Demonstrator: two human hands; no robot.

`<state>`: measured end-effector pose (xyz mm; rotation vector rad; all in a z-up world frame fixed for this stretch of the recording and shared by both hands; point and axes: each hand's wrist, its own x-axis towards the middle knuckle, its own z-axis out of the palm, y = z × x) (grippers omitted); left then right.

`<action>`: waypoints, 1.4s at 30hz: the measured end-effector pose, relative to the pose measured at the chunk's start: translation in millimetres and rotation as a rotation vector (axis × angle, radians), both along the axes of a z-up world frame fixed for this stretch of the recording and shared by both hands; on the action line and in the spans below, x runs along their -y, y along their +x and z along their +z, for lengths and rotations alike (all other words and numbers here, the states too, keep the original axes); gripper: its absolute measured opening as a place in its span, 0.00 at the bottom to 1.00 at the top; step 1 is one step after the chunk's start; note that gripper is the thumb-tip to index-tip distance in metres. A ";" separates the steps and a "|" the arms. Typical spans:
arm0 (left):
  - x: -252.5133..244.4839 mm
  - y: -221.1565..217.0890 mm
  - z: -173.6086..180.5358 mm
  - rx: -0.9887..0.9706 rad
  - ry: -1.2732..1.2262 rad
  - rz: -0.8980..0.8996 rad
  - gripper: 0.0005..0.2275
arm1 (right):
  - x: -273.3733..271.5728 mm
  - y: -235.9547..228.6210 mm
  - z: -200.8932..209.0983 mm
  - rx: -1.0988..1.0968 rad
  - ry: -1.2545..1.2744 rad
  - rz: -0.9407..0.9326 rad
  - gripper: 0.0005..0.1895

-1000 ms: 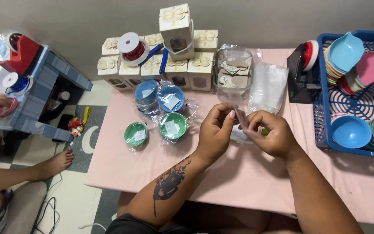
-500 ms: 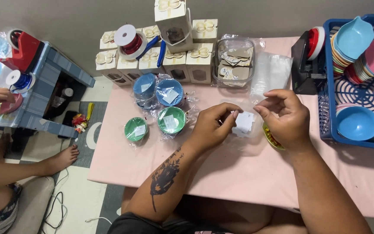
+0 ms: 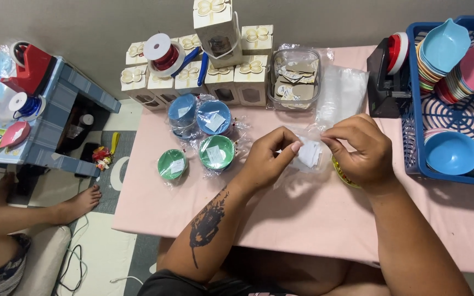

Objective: The person puts small white cards and decorative beads into clear plastic bags, then places the bags inside colored plastic bowls.

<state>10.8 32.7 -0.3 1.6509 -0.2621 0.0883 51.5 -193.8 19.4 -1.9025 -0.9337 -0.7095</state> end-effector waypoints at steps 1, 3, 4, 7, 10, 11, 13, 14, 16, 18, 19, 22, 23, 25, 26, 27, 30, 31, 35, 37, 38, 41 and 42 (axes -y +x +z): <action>0.5 -1.1 -1.6 -0.001 0.002 -0.002 0.08 | 1.0 0.5 -1.6 -0.001 0.002 -0.002 0.02; 2.4 -2.9 -5.0 -0.099 -0.135 -0.234 0.27 | 3.6 2.3 -4.0 0.004 0.047 0.031 0.03; 4.1 -5.5 -0.3 -0.100 -0.136 -0.233 0.27 | 0.8 0.0 -1.3 0.003 0.047 0.032 0.03; 6.9 -11.5 9.2 -0.157 -0.284 -0.388 0.33 | -5.1 -5.4 7.6 -0.029 0.096 0.042 0.03; 3.7 -10.1 7.1 -0.173 -0.424 -0.452 0.35 | -4.5 -6.6 12.7 0.034 0.071 0.100 0.02; 1.8 -6.9 4.6 -0.130 -0.396 -0.422 0.35 | -3.0 -6.2 11.0 0.055 0.067 0.083 0.02; -2.9 -5.2 7.6 -0.085 -0.370 -0.388 0.35 | -0.4 -5.6 10.5 0.076 0.061 0.070 0.02; -6.0 -7.1 13.2 0.011 -0.165 -0.300 0.36 | 0.4 -5.5 11.5 0.047 0.060 0.122 0.02; -7.8 -11.3 22.2 0.104 0.040 -0.207 0.37 | -0.7 -9.6 19.1 0.017 0.059 0.176 0.02; -4.9 -15.0 29.5 0.296 0.204 -0.127 0.37 | -4.1 -18.0 32.3 -0.131 0.078 0.263 0.11; -4.3 -18.2 29.4 0.296 0.204 -0.128 0.37 | -4.0 -19.6 33.5 -0.131 0.078 0.262 0.11; -2.4 -23.8 36.1 0.244 0.143 -0.245 0.38 | -8.5 -26.5 41.5 -0.260 0.108 0.381 0.11; -1.8 -24.2 42.8 0.220 0.115 -0.301 0.37 | -13.6 -30.0 47.6 -0.271 0.094 0.391 0.06; -1.1 -24.3 40.8 0.191 0.087 -0.352 0.37 | -14.0 -28.1 39.5 -0.286 0.081 0.405 0.04; -0.4 -23.3 32.5 0.196 0.087 -0.313 0.38 | -8.5 -23.4 25.3 -0.314 0.094 0.346 0.10; 0.5 -22.4 24.3 0.201 0.088 -0.275 0.40 | -2.9 -18.8 11.2 -0.342 0.106 0.286 0.16; -1.4 -12.5 19.9 0.292 -0.255 -0.260 0.48 | 0.6 -18.8 9.9 -0.321 0.193 0.173 0.13; 3.1 -17.9 24.3 0.288 -0.257 -0.264 0.48 | 0.7 -17.9 4.1 -0.324 0.193 0.168 0.13; 16.5 -23.1 29.1 0.101 -0.645 -0.115 0.54 | -1.1 -12.6 -2.6 -0.058 0.215 0.068 0.23; 19.3 -19.1 16.7 -0.001 -0.726 -0.166 0.60 | -9.2 -12.1 1.5 0.016 0.136 0.093 0.22; 19.9 -16.7 7.1 -0.079 -0.839 -0.261 0.57 | -16.4 -12.0 4.5 0.017 0.007 0.173 0.24; 20.0 -11.8 -2.3 -0.153 -1.027 -0.326 0.45 | -25.7 -18.8 -3.8 0.050 -0.282 0.214 0.22; 20.8 -10.2 -2.4 -0.148 -1.106 -0.297 0.37 | -25.8 -22.0 -9.2 0.083 -0.445 0.172 0.25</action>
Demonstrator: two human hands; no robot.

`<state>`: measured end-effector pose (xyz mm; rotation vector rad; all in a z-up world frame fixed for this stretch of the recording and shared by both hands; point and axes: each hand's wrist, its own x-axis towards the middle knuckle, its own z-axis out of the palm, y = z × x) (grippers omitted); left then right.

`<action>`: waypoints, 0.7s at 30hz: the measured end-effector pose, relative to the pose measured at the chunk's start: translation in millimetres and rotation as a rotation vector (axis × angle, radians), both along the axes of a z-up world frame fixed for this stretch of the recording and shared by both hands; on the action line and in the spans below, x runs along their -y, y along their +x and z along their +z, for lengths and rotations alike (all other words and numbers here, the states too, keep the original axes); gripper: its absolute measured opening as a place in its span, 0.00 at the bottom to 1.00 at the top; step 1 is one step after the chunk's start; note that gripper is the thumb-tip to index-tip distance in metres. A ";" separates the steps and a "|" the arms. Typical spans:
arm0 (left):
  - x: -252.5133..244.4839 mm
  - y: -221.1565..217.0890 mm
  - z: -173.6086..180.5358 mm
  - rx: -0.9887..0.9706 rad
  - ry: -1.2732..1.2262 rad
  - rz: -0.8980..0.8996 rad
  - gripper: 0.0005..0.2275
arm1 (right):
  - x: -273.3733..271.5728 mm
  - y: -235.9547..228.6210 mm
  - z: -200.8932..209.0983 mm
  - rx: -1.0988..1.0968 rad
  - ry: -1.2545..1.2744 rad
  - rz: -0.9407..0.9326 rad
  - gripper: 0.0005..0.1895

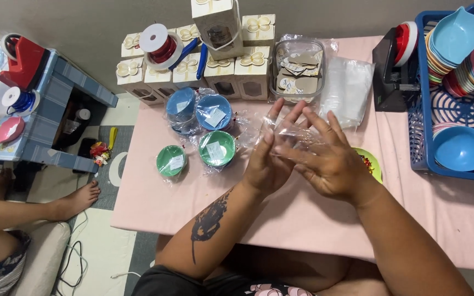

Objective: The person puts small white cards and decorative beads into clear plastic bags, then places the bags inside colored plastic bowls.

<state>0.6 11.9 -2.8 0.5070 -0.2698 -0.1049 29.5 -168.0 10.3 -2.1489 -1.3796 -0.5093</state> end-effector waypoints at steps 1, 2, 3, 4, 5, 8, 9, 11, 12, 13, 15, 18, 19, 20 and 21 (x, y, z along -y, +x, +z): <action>-0.1 2.3 -4.4 0.001 -0.002 0.000 0.37 | -1.0 -2.2 0.4 0.001 -0.002 0.000 0.25; -1.1 3.9 -8.9 -0.036 -0.133 -0.034 0.33 | -3.1 -4.4 0.6 0.003 -0.019 0.013 0.29; -2.3 5.4 -13.4 -0.072 -0.263 -0.069 0.30 | -5.1 -6.7 0.7 0.006 -0.036 0.026 0.33; -1.5 5.1 -15.8 -0.072 -0.262 -0.065 0.30 | -5.4 -8.7 0.9 0.005 -0.035 0.030 0.33; -0.6 4.7 -18.1 -0.020 -0.259 -0.046 0.28 | -5.5 -10.6 1.3 0.015 -0.024 0.003 0.35; 1.4 3.1 -12.3 0.038 -0.211 -0.009 0.25 | -9.0 -15.6 7.0 0.002 -0.012 -0.073 0.37; 2.6 1.9 -8.7 0.045 -0.168 0.011 0.25 | -10.1 -17.6 9.5 -0.021 -0.013 -0.122 0.37; 3.5 0.7 -4.8 0.046 -0.132 0.034 0.28 | -8.3 -17.0 9.2 -0.048 -0.050 -0.092 0.37; 2.9 0.8 -2.1 0.050 -0.091 0.061 0.31 | -8.4 -15.8 9.3 -0.072 -0.083 -0.058 0.38; 3.2 1.3 -5.7 0.053 -0.090 0.060 0.31 | -7.6 -16.1 8.4 -0.070 -0.082 -0.058 0.38; 2.7 1.2 -13.1 0.130 -0.074 0.041 0.36 | -6.9 -17.8 5.8 -0.136 -0.130 -0.047 0.46; 3.2 1.8 -16.0 0.014 0.051 0.048 0.35 | -7.2 -20.2 12.8 -0.205 -0.207 -0.045 0.52; 4.1 1.4 -13.7 0.012 0.052 0.037 0.35 | -5.0 -18.5 12.9 -0.208 -0.205 -0.056 0.52; 5.1 0.7 -11.5 -0.014 0.056 0.049 0.32 | -2.5 -17.2 12.8 -0.165 -0.162 -0.041 0.47; 6.1 0.0 -9.1 -0.041 0.061 0.062 0.28 | 0.0 -16.1 12.9 -0.122 -0.119 -0.027 0.43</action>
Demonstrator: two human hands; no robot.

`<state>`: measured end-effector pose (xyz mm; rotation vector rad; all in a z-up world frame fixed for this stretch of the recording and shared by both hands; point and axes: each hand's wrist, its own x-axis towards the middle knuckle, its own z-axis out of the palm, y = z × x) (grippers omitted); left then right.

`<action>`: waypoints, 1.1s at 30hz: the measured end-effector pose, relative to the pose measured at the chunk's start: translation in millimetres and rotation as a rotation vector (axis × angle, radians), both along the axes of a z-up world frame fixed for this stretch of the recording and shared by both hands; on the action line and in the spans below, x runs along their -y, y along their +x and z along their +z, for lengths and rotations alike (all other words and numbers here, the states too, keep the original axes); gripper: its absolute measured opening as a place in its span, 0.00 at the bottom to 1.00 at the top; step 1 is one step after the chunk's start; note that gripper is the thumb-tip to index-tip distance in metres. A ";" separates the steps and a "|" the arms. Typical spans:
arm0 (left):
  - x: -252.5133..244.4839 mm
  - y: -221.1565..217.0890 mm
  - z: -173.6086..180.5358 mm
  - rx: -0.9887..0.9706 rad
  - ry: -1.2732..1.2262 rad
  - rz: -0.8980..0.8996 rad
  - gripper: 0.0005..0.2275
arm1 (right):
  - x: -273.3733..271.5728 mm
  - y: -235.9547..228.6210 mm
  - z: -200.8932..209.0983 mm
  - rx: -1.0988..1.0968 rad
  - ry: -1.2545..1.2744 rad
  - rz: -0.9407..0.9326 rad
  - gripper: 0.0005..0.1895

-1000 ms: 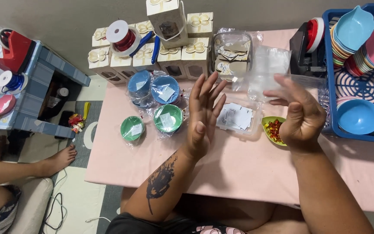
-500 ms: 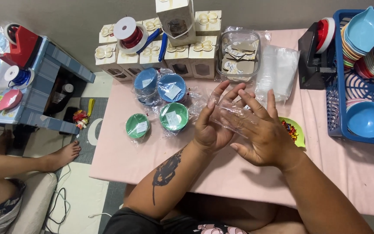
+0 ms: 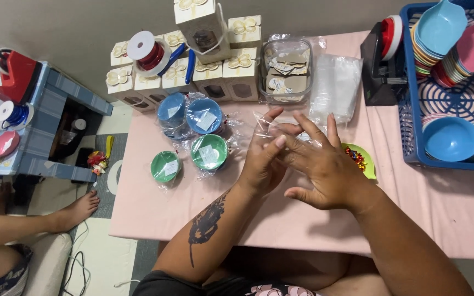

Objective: The person puts small white cards and decorative beads into clear plastic bags, then places the bags inside colored plastic bowls.

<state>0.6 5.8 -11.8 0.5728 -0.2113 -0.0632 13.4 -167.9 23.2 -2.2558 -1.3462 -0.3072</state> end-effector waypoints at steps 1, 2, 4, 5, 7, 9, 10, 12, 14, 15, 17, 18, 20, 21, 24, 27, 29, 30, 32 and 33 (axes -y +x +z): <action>-0.5 2.0 -1.6 0.001 0.003 -0.008 0.28 | 5.8 1.7 8.0 0.001 0.003 -0.008 0.43; -1.2 4.0 -3.2 -0.020 -0.063 -0.003 0.27 | 11.5 3.4 15.8 -0.004 0.090 0.022 0.37; -1.8 5.5 -7.0 -0.050 -0.125 -0.003 0.27 | 24.0 4.3 27.4 -0.015 0.179 0.045 0.33; -1.2 6.2 -8.4 -0.076 -0.103 0.040 0.27 | 31.2 4.3 31.8 0.007 0.260 0.018 0.25; -1.1 6.9 -10.5 -0.106 -0.075 0.078 0.27 | 49.3 3.3 39.8 0.027 0.343 -0.017 0.18; -3.0 7.3 -10.7 -0.080 -0.066 0.065 0.27 | 70.1 1.1 47.7 0.203 0.272 -0.305 0.06; -3.6 7.3 -11.1 -0.083 -0.061 0.059 0.27 | 82.9 -0.4 47.0 0.201 0.275 -0.312 0.06; -3.3 6.4 -12.7 -0.079 -0.018 0.033 0.27 | 109.3 -3.5 46.6 0.234 0.088 -0.705 0.15; -3.4 6.5 -12.6 -0.089 -0.014 0.015 0.27 | 139.0 5.5 22.4 0.258 0.088 -0.778 0.16; -4.3 7.2 -11.7 -0.096 -0.008 0.001 0.28 | 153.1 10.6 10.8 0.285 0.093 -0.847 0.16; -4.8 7.7 -13.7 -0.087 -0.016 -0.005 0.28 | 168.3 14.5 -7.5 0.258 0.044 -0.914 0.18; -5.3 7.8 -15.1 -0.079 -0.024 -0.009 0.28 | 175.5 16.2 -17.2 0.230 -0.005 -0.979 0.21; -5.9 7.6 -15.6 -0.078 -0.026 -0.015 0.27 | 178.2 17.4 -24.9 0.230 -0.062 -1.026 0.20; -5.1 7.8 -16.2 -0.074 -0.031 -0.018 0.27 | 180.5 18.1 -27.9 0.234 -0.120 -1.069 0.19; -6.3 7.2 -14.3 -0.078 0.000 -0.037 0.28 | 180.3 20.4 -28.6 0.276 -0.142 -1.125 0.15; -7.8 8.3 -17.6 -0.054 -0.021 -0.042 0.27 | 178.7 20.2 -28.4 0.232 -0.061 -1.139 0.11; -8.3 8.3 -16.7 -0.050 -0.022 -0.042 0.27 | 178.1 20.4 -25.5 0.210 -0.008 -1.092 0.11; -8.3 8.3 -16.2 -0.047 -0.022 -0.045 0.27 | 178.0 20.4 -24.0 0.188 0.045 -1.048 0.10; -8.0 7.9 -14.8 -0.048 -0.032 -0.051 0.27 | 180.6 19.7 -25.6 0.198 0.033 -1.041 0.10; -7.3 7.4 -14.1 -0.052 -0.040 -0.061 0.27 | 182.4 18.5 -26.6 0.206 0.020 -1.037 0.10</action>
